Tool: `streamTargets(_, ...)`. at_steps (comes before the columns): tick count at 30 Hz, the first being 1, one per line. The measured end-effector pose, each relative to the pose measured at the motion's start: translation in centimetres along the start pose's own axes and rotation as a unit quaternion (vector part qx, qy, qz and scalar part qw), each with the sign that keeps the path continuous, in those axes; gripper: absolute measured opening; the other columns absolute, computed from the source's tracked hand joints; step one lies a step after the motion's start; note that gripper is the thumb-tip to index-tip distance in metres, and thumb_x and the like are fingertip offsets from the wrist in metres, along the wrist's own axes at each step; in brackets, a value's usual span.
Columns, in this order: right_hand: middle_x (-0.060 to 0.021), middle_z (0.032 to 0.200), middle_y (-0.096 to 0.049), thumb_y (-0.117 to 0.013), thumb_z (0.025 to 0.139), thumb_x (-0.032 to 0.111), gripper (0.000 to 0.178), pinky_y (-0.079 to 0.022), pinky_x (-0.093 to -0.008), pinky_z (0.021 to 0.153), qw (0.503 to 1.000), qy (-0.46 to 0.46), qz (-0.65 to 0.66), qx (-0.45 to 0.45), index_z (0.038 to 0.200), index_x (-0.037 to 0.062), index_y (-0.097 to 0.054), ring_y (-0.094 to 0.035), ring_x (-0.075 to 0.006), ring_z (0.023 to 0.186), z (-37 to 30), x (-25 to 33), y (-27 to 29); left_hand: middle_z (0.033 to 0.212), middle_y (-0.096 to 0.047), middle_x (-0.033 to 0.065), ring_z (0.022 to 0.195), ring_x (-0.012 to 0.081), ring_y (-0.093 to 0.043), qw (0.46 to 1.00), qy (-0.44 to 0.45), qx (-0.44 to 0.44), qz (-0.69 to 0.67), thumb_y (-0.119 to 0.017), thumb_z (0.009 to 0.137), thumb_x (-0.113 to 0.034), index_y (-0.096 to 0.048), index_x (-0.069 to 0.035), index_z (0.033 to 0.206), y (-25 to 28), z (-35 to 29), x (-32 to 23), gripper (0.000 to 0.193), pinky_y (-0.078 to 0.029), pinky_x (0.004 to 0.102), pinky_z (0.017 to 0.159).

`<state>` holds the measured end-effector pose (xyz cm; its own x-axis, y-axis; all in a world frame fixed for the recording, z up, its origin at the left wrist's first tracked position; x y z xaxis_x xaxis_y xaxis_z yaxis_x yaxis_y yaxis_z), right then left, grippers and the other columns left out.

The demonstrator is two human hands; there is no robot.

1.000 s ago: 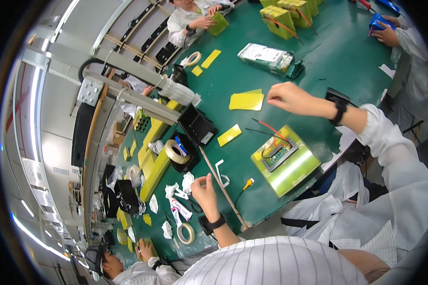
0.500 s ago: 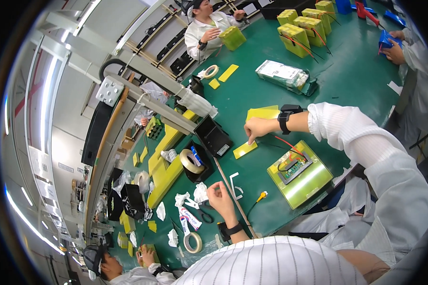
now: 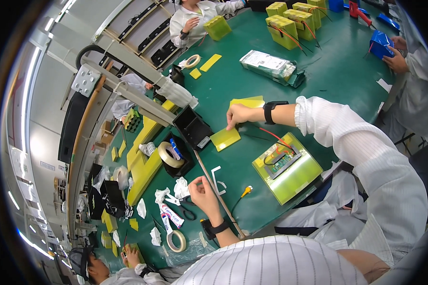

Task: Assembling a battery pack by attaching a circuit board and applying protective tape.

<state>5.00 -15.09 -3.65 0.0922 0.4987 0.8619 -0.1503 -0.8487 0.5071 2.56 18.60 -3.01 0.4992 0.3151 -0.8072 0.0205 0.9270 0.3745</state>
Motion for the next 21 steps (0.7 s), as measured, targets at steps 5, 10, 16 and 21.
streamTargets(5,-0.0081,0.077,-0.073,-0.087,0.076,0.021,0.025,-0.051,-0.0290,0.063,0.997,0.020,0.072,-0.026,0.082,0.0006,-0.074,-0.067,-0.0131,0.070,-0.8,1.1,0.8,0.093,-0.064,0.0049,0.066,0.0065,-0.058,0.996,0.049,0.023,-0.071,-0.066,0.098,-0.010,-0.064,0.002,0.105,0.0,0.1,0.4,0.013,-0.046,0.0205,0.058)
streamTargets(10,-0.0082,0.075,-0.073,-0.086,0.077,0.020,0.024,-0.052,-0.0298,0.062,0.988,0.093,0.118,-0.020,0.084,-0.0004,-0.077,-0.068,-0.0140,0.068,-6.1,5.3,3.4,0.101,-0.065,0.0075,0.083,0.0099,-0.061,0.983,0.033,0.054,-0.174,-0.065,0.097,-0.003,-0.058,0.002,0.124,0.0,-0.1,-3.5,0.029,-0.049,0.0205,0.069)
streamTargets(16,-0.0062,0.079,-0.074,-0.084,0.080,0.016,0.020,-0.051,-0.0249,0.065,0.985,0.060,0.133,0.094,0.087,-0.0009,-0.075,-0.068,-0.0099,0.072,-16.0,8.7,6.3,0.113,-0.065,0.0135,0.091,0.0153,-0.064,0.928,0.033,0.271,-0.255,-0.069,0.094,-0.001,-0.052,0.004,0.139,-1.3,-2.1,-12.0,0.049,-0.051,0.0261,0.079)
streamTargets(21,-0.0059,0.080,-0.074,-0.083,0.083,0.014,0.021,-0.048,-0.0234,0.065,0.981,0.003,0.180,0.074,0.088,-0.0022,-0.072,-0.067,-0.0078,0.072,-20.8,7.5,8.4,0.100,-0.067,0.0107,0.077,0.0111,-0.063,0.916,0.101,0.309,-0.234,-0.066,0.096,-0.005,-0.050,0.004,0.141,-3.6,-2.1,-14.0,0.049,-0.050,0.0222,0.066)
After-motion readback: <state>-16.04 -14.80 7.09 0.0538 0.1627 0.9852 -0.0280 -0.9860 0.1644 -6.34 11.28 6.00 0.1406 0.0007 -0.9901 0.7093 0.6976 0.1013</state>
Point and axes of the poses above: each hand's wrist, its own z-axis towards the middle knuckle, its own y-axis out of the back of the hand, x = y × z, the point moved 1 cm from there along z, towards the middle knuckle
